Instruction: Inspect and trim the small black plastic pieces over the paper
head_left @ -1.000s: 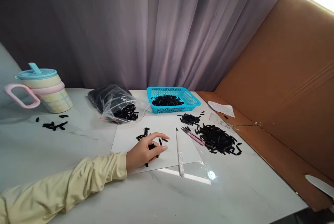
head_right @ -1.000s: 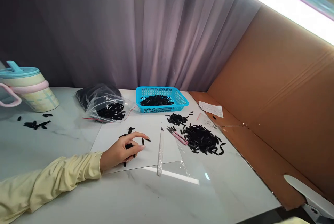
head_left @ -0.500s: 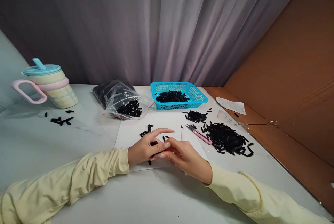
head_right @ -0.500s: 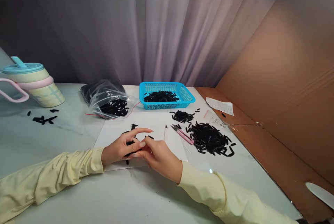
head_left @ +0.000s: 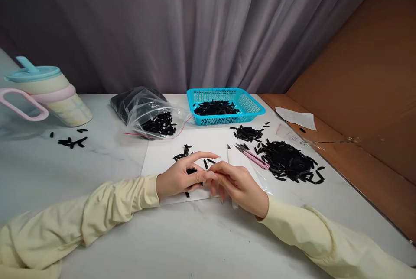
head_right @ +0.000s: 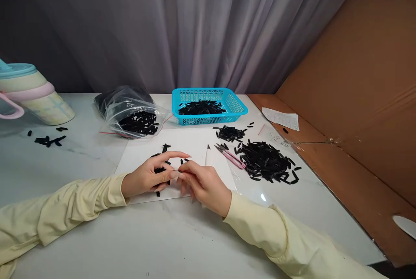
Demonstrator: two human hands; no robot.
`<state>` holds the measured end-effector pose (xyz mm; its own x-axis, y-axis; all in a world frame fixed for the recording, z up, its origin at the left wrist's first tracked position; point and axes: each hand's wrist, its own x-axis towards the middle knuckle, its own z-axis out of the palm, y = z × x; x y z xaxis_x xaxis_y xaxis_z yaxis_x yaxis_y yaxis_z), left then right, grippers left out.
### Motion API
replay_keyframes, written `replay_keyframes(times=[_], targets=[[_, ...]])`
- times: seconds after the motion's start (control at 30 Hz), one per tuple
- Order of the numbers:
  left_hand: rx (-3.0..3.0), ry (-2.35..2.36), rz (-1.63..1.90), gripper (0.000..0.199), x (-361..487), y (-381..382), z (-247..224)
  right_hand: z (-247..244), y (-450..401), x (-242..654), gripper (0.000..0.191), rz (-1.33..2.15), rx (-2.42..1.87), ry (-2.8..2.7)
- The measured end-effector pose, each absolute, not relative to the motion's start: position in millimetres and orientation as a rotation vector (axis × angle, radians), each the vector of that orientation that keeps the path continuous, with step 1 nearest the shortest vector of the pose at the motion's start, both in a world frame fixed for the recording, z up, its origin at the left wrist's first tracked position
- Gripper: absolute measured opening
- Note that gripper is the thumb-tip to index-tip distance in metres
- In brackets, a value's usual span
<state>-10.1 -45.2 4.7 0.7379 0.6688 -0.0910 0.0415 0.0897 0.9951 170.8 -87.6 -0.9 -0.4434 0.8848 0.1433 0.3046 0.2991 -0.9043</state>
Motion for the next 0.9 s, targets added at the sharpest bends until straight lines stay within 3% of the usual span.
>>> replay_keyframes(times=[0.3, 0.9], targets=[[1.463, 0.800, 0.646, 0.032, -9.9, -45.3, 4.6, -4.1, -89.2, 176.9, 0.016, 0.848, -1.086, -1.883], [1.640, 0.827, 0.755, 0.029, -12.6, -48.9, -2.2, -0.6, -90.3, 176.8, 0.018, 0.752, -1.104, -1.905]])
